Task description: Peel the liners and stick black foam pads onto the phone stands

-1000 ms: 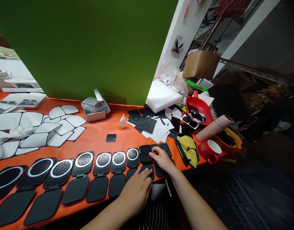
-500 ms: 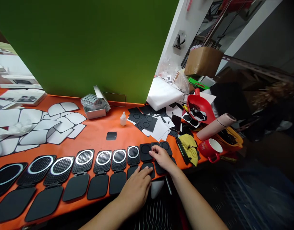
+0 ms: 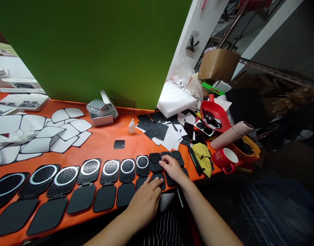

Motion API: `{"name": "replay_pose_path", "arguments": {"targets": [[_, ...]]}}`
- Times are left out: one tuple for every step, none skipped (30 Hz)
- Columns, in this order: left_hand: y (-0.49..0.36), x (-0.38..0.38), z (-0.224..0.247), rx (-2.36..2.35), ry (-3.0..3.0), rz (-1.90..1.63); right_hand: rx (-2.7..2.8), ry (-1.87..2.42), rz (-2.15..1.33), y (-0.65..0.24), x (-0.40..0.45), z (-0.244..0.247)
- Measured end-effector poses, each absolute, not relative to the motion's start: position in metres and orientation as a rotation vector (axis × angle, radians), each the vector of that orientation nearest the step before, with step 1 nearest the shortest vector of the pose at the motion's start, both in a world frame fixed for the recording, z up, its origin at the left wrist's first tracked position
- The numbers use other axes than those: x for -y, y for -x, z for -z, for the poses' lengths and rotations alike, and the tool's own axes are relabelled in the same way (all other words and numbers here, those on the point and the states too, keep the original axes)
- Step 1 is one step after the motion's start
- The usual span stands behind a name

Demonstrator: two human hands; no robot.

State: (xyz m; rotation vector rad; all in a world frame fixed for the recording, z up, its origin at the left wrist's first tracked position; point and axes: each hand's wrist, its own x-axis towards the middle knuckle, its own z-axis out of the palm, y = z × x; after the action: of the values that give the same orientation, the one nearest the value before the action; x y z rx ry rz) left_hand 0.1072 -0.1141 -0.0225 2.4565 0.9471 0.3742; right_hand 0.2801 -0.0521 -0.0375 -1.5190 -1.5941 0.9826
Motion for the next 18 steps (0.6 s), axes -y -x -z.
{"name": "replay_pose_path", "arguments": {"targets": [[-0.1072,0.1140,0.0226,-0.946,-2.456,-0.376,1.594,1.520,-0.980,-0.2797,0.0524,0.0372],[-0.1072,0.1140,0.0226,-0.945,-2.456,-0.375,1.594,1.522,-0.978,-0.2793,0.0528,0.0371],[-0.1072,0.1139,0.0225,-0.946,-2.456,-0.374,1.594,1.524,-0.975,-0.2789,0.0531,0.0370],[-0.1072,0.1139,0.0223,-0.945,-2.456,-0.374,1.593,1.528,-0.971,-0.2786,0.0533,0.0371],[-0.1071,0.1139,0.0221,-0.944,-2.455,-0.375,1.594,1.532,-0.967,-0.2784,0.0535,0.0371],[-0.1071,0.1140,0.0217,-0.944,-2.453,-0.374,1.595,1.537,-0.962,-0.2782,0.0537,0.0372],[-0.1071,0.1141,0.0214,-0.947,-2.451,-0.371,1.596,1.542,-0.957,-0.2780,0.0538,0.0372],[-0.1070,0.1142,0.0211,-0.947,-2.449,-0.360,1.598,1.547,-0.950,-0.2778,0.0539,0.0370],[-0.1070,0.1143,0.0210,-0.948,-2.448,-0.347,1.601,1.551,-0.944,-0.2776,0.0540,0.0367],[-0.1069,0.1144,0.0209,-0.949,-2.448,-0.334,1.605,1.553,-0.938,-0.2774,0.0541,0.0362],[-0.1069,0.1145,0.0210,-0.950,-2.449,-0.324,1.609,1.555,-0.932,-0.2772,0.0542,0.0357],[-0.1068,0.1147,0.0212,-0.950,-2.450,-0.317,1.614,1.558,-0.925,-0.2769,0.0543,0.0351],[-0.1068,0.1148,0.0216,-0.950,-2.451,-0.314,1.619,1.561,-0.920,-0.2767,0.0543,0.0345],[-0.1068,0.1149,0.0220,-0.951,-2.453,-0.315,1.624,1.565,-0.913,-0.2765,0.0544,0.0341],[-0.1068,0.1151,0.0224,-0.953,-2.455,-0.319,1.629,1.570,-0.907,-0.2763,0.0544,0.0337],[-0.1068,0.1152,0.0229,-0.952,-2.459,-0.325,1.634,1.575,-0.899,-0.2762,0.0545,0.0335],[-0.1068,0.1153,0.0233,-0.952,-2.462,-0.332,1.639,1.581,-0.892,-0.2760,0.0547,0.0333],[-0.1067,0.1154,0.0236,-0.951,-2.465,-0.340,1.645,1.586,-0.884,-0.2758,0.0548,0.0332]]}}
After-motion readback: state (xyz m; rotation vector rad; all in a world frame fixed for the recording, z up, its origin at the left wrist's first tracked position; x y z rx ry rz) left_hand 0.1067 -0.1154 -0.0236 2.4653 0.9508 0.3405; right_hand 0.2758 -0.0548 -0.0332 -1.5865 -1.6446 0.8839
